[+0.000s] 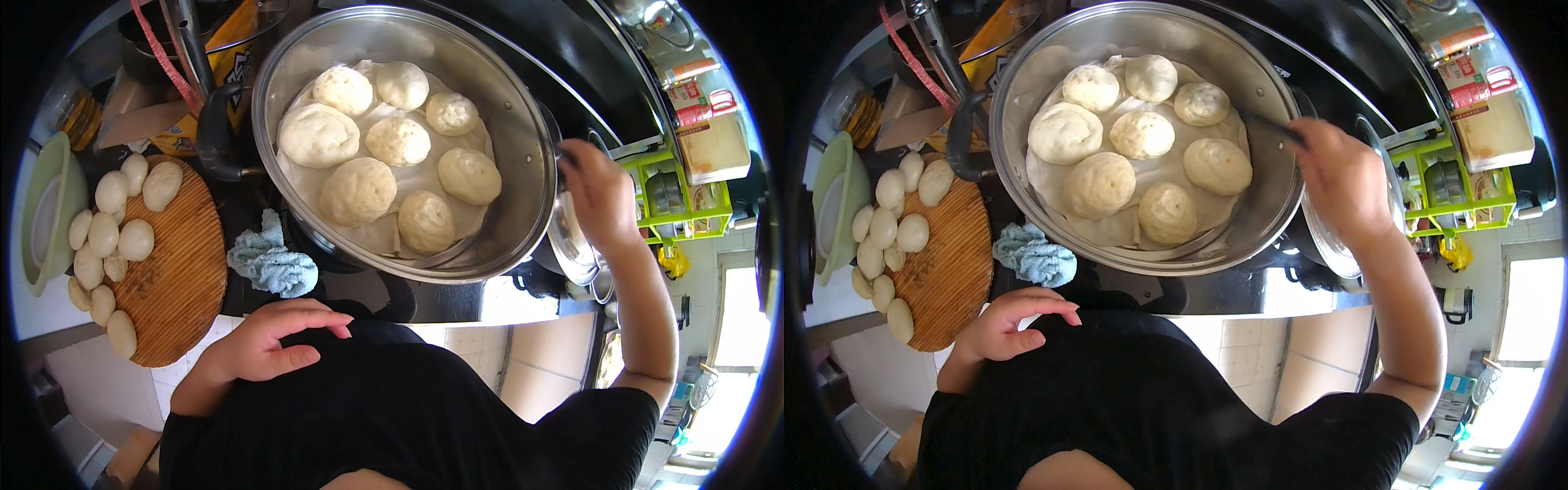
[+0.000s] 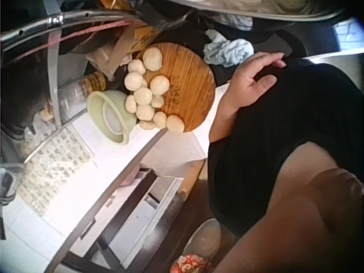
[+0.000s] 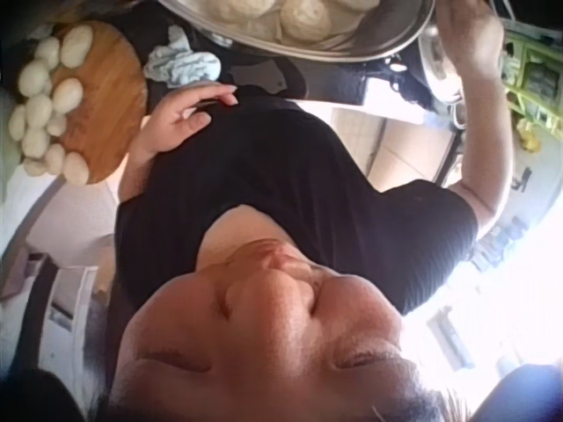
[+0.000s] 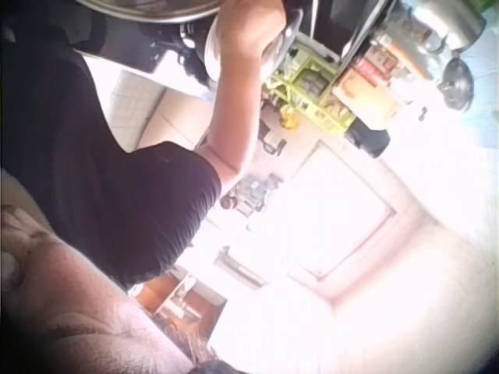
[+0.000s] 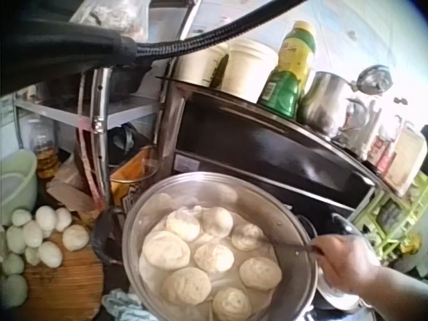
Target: The person washes their hands and dries a pair of chopsticks. They then use the chopsticks to transfer raw dough buns from a wooden board into a multi-tiered steamer on the stove. The person arranges the buns inside the steamer and closes the lid.
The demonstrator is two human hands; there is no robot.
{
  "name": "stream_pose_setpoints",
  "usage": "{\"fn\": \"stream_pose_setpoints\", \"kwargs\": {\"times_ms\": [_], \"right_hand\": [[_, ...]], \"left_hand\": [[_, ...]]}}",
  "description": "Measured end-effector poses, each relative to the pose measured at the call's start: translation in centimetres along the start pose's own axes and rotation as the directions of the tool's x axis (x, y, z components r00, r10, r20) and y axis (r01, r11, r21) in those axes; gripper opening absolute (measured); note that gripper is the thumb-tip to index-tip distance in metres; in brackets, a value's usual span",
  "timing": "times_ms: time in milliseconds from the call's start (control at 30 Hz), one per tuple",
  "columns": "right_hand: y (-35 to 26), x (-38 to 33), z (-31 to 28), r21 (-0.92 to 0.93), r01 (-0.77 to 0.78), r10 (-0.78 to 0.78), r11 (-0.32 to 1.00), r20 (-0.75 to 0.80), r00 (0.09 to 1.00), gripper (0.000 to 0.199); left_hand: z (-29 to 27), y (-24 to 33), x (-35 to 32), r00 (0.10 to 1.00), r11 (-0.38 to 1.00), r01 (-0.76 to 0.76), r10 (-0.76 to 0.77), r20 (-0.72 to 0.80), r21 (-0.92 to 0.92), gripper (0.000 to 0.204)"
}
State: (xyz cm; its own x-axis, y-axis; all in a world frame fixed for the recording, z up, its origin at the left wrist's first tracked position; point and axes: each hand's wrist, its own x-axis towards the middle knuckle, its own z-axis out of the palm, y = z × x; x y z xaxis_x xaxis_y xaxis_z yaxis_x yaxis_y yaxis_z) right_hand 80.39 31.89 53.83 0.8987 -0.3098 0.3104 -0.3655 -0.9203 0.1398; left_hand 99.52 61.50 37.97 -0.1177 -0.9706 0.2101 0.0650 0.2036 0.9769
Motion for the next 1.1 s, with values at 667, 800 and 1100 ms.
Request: {"fn": "stream_pose_setpoints", "kwargs": {"times_ms": [667, 800, 1100], "right_hand": [[1.7, 0.6, 1.9, -0.284, -0.226, 0.300, 0.932, 0.251, 0.920, 0.014], [1.1, 1.0, 1.4, -0.310, -0.114, 0.226, 0.944, 0.353, 0.908, 0.013], [1.7, 1.7, 2.1, -0.312, -0.006, 0.204, 0.950, 0.607, 0.768, 0.019]], "left_hand": [[0.1, -0.3, 0.2, 1.000, 1.000, 0.003, -0.003, 0.024, -0.019, 0.041], [0.2, -0.4, 0.4, 0.999, 0.999, 0.015, -0.014, 0.036, -0.033, 0.040], [0.3, 0.0, 0.3, 0.999, 1.000, 0.027, -0.026, 0.035, -0.016, 0.040]]}}
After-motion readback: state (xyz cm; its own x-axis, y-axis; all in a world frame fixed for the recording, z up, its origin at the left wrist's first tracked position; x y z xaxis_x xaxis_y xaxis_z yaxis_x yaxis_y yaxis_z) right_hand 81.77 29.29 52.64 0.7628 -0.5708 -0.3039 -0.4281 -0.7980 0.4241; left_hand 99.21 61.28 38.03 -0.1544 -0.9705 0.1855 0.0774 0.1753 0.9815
